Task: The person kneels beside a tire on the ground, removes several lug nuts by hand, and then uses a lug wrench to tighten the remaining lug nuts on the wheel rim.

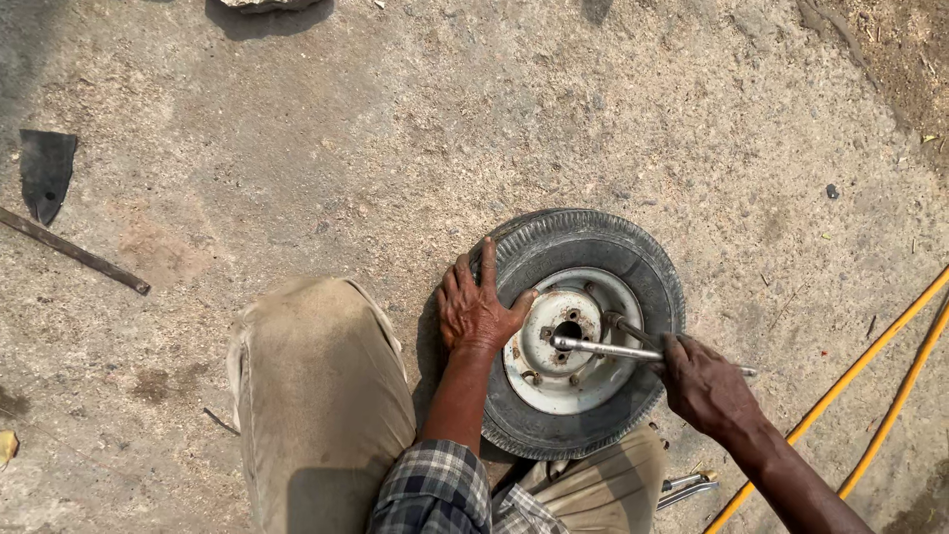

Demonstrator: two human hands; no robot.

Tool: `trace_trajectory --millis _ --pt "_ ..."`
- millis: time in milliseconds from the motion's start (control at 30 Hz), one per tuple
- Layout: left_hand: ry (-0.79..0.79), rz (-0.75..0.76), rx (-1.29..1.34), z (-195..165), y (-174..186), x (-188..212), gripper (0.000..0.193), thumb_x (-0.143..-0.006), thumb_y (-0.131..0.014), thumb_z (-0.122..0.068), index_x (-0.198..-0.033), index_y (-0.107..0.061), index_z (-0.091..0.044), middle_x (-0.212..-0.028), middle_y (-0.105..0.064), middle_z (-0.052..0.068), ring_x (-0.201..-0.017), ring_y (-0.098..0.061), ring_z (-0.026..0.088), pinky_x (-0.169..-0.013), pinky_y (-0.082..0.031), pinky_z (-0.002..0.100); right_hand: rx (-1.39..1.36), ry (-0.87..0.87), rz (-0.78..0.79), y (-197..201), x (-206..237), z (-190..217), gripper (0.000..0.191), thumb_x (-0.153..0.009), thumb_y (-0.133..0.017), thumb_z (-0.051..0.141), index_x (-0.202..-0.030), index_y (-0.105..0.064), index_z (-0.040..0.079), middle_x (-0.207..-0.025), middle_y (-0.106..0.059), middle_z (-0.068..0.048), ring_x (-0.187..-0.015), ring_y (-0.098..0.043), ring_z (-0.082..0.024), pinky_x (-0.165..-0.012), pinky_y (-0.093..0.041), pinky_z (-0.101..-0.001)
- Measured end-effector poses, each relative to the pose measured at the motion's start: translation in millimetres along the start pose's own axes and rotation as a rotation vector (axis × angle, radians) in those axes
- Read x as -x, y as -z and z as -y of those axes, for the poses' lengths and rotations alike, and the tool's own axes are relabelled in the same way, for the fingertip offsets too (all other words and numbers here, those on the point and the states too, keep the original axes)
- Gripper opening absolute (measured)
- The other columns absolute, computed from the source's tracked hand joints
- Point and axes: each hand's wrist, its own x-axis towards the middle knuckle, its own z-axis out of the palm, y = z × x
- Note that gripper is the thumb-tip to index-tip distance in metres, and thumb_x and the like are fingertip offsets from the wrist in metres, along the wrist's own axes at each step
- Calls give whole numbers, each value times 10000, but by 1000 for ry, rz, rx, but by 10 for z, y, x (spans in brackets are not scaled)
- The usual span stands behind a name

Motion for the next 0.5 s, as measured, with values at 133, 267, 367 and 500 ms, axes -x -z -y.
trace_trajectory --millis 133,267,367,500 --pt "5 6 -14 10 -1 -14 1163 -779 -651 -807 -1639 -51 -306 -1557 -326 226 -1419 -336 413 -1160 -290 568 -1323 -399 62 121 10 49 761 -1068 -352 527 -1230 -646 -155 -907 -806 -302 -768 -826 -383 -772 -669 -518" --pt "-3 -14 -1 4 -18 -27 1148 -779 -648 -810 -1636 -69 -312 -1553 -335 209 -1423 -336 400 -1165 -288 574 -838 -578 104 265 130 -102 702 -1044 -421 570 -1322 -667 -26 -1007 -797 -261 -889 -832 -362 -875 -669 -541" --pt "-7 -41 -11 19 -36 -12 1139 -785 -650 -817 -1629 -79 -309 -1547 -325 218 -1410 -324 417 -1142 -282 586 -334 -410 -58 271 277 -157 716 -939 -497 616 -1396 -639 84 -1150 -748 -230 -1029 -769 -354 -941 -623 -532" --pt "-10 -24 5 34 -48 0 1141 -785 -635 -792 -1652 -71 -309 -1566 -347 194 -1422 -353 399 -1160 -306 554 320 232 -421 109 299 -100 691 -826 -572 557 -1434 -540 230 -1393 -622 -176 -1270 -560 -329 -1073 -499 -497"
